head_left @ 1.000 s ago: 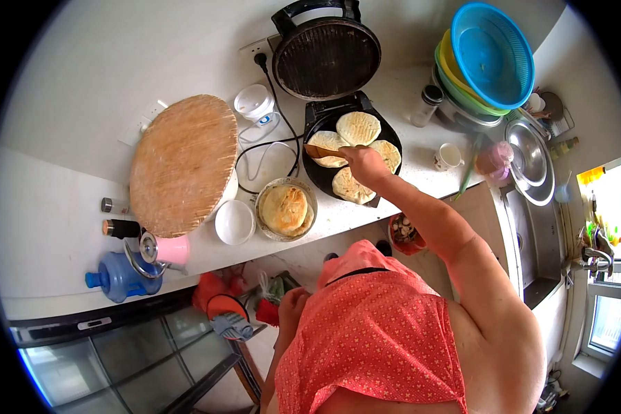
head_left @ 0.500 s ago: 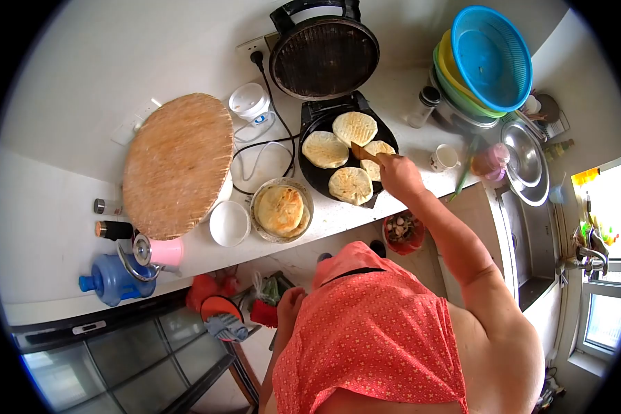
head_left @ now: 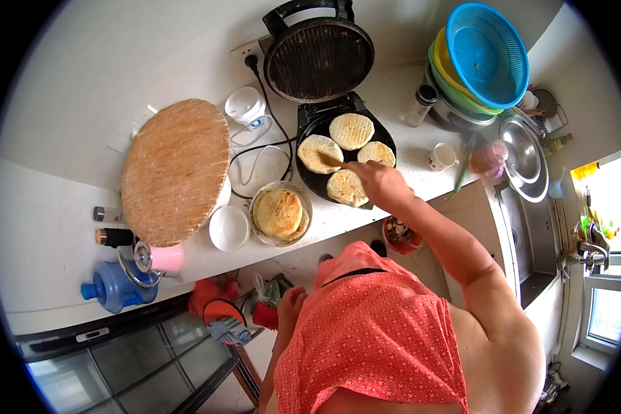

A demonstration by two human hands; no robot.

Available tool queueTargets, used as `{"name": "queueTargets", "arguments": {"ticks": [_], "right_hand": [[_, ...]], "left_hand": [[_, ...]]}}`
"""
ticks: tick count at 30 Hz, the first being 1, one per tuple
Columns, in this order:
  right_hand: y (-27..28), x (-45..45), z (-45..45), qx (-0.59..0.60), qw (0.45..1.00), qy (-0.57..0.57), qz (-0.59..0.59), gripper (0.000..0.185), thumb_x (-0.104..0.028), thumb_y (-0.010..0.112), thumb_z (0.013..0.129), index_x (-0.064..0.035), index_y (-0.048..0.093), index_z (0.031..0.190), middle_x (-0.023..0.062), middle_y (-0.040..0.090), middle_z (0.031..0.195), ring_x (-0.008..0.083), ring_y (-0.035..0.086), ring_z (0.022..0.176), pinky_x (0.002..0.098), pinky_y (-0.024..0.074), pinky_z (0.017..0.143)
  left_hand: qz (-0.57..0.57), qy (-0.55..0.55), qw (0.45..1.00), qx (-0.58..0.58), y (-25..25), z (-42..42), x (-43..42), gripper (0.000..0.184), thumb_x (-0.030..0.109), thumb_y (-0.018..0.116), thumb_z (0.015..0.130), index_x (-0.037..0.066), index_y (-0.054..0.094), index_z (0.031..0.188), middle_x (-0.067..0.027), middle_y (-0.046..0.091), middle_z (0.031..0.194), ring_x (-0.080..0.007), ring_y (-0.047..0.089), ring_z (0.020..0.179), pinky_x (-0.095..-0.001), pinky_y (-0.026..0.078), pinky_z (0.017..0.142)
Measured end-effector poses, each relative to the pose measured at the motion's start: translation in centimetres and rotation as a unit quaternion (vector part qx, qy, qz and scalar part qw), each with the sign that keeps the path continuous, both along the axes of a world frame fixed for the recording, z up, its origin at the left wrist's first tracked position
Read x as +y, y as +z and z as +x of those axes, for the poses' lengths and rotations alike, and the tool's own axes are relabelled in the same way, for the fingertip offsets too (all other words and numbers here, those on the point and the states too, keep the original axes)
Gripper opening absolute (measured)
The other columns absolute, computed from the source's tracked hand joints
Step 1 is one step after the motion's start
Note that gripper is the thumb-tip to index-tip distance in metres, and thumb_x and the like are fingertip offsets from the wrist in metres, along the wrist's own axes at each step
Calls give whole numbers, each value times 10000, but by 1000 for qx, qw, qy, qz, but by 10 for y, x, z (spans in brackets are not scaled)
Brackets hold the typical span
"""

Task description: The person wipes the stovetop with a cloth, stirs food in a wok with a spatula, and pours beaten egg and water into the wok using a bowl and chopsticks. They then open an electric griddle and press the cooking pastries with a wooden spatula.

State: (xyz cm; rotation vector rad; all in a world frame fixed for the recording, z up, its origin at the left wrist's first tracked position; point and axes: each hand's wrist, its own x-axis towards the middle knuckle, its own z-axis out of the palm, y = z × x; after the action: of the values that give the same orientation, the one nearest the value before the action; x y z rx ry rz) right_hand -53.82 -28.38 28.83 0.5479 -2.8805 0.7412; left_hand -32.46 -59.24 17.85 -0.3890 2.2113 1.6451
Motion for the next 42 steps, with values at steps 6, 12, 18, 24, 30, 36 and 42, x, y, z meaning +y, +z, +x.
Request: {"name": "queueTargets", "arguments": {"ticks": [6,12,18,24,30,36,42], "right_hand": [[-22,-31,-26,-38,998,-3,41,331,-87,470,823,-101,578,1136,163,606,883,328,615,719,414,508,647],[-21,-38,-44,-64,995,-66,27,292,-76,450,825,-77,606,1072,190,617,893,339,620,771,430,502,658],[-11,-23,-47,-15,994,-75,-73,303,-77,455,802,-83,583,1076,206,629,812,351,624,699,447,502,626],[-1,14,-22,1,990,-136,49,214,-104,483,818,-81,600,996,178,615,732,336,612,624,423,499,546],[-18,3,-16,-47,993,-103,45,202,-89,460,813,-23,576,964,188,623,770,339,625,666,423,507,573],[-10,-10,4,-60,994,-57,70,277,-92,488,804,-26,565,1062,177,623,763,324,625,645,410,510,565],[4,5,2,-17,995,-97,-16,295,-92,493,815,-105,592,1093,165,625,790,315,627,696,408,506,613]], "left_hand": [[34,37,998,-43,6,0,3,228,121,581,844,-8,568,1032,-90,624,926,-157,592,835,-276,470,737],[-11,28,999,-24,17,2,4,250,130,579,845,-21,565,1043,-95,633,916,-160,592,814,-280,476,724],[34,62,997,-27,4,12,0,257,138,583,846,-23,564,1046,-99,634,909,-165,592,817,-275,474,727],[13,24,999,-18,2,11,-3,230,131,569,860,-11,565,1041,-85,625,935,-164,583,865,-274,461,770],[22,4,1000,-22,3,0,-6,232,125,565,860,-6,560,1051,-85,618,952,-165,580,856,-275,460,762],[3,-11,1000,-17,12,-5,-4,228,125,562,855,-6,568,1041,-87,617,936,-161,581,835,-269,463,732],[-3,-10,1000,-4,-9,2,-9,233,132,567,851,-5,576,1040,-102,628,943,-174,597,841,-280,470,734]]}}
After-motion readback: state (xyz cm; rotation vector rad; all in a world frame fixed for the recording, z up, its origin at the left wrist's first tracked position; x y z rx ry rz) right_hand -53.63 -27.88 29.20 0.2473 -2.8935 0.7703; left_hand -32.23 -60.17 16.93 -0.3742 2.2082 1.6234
